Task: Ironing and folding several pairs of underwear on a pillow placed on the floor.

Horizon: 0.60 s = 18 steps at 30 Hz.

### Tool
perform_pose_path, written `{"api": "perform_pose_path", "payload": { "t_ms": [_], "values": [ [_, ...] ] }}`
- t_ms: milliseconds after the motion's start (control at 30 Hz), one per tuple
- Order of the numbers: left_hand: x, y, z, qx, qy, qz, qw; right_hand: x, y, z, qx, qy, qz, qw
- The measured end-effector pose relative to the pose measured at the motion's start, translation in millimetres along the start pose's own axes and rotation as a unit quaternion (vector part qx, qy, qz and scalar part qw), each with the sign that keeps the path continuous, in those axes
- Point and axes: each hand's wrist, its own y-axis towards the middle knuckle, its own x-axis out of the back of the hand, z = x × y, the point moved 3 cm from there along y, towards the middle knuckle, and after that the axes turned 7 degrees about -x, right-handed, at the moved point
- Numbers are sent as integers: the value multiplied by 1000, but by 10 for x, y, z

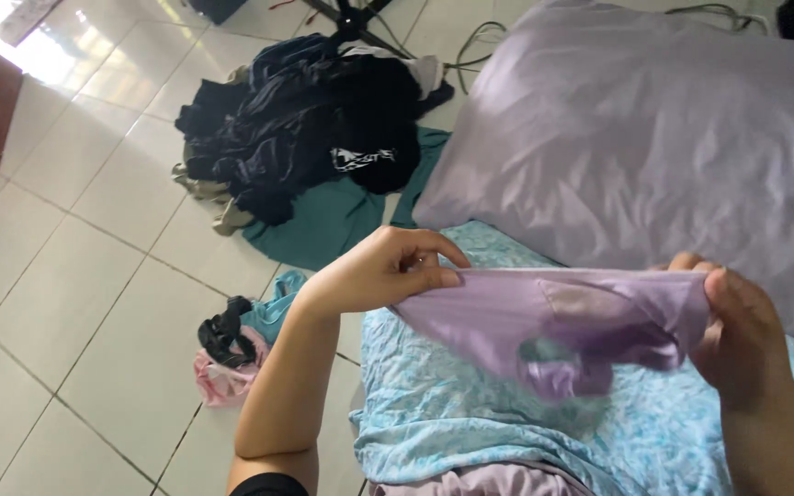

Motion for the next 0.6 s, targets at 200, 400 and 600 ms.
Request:
{"api": "perform_pose_path", "payload": {
  "t_ms": [200,400,600],
  "values": [
    [-116,152,74,-106,-281,3,954,-853,265,238,107,-479,-269,829],
    [-215,405,-419,-184,-350,-2,919,-1404,183,-410,200,-604,60,769],
    [-210,403,-599,-174,-352,41,919,-1208,310,-603,-20,-304,-64,950]
  ]
}}
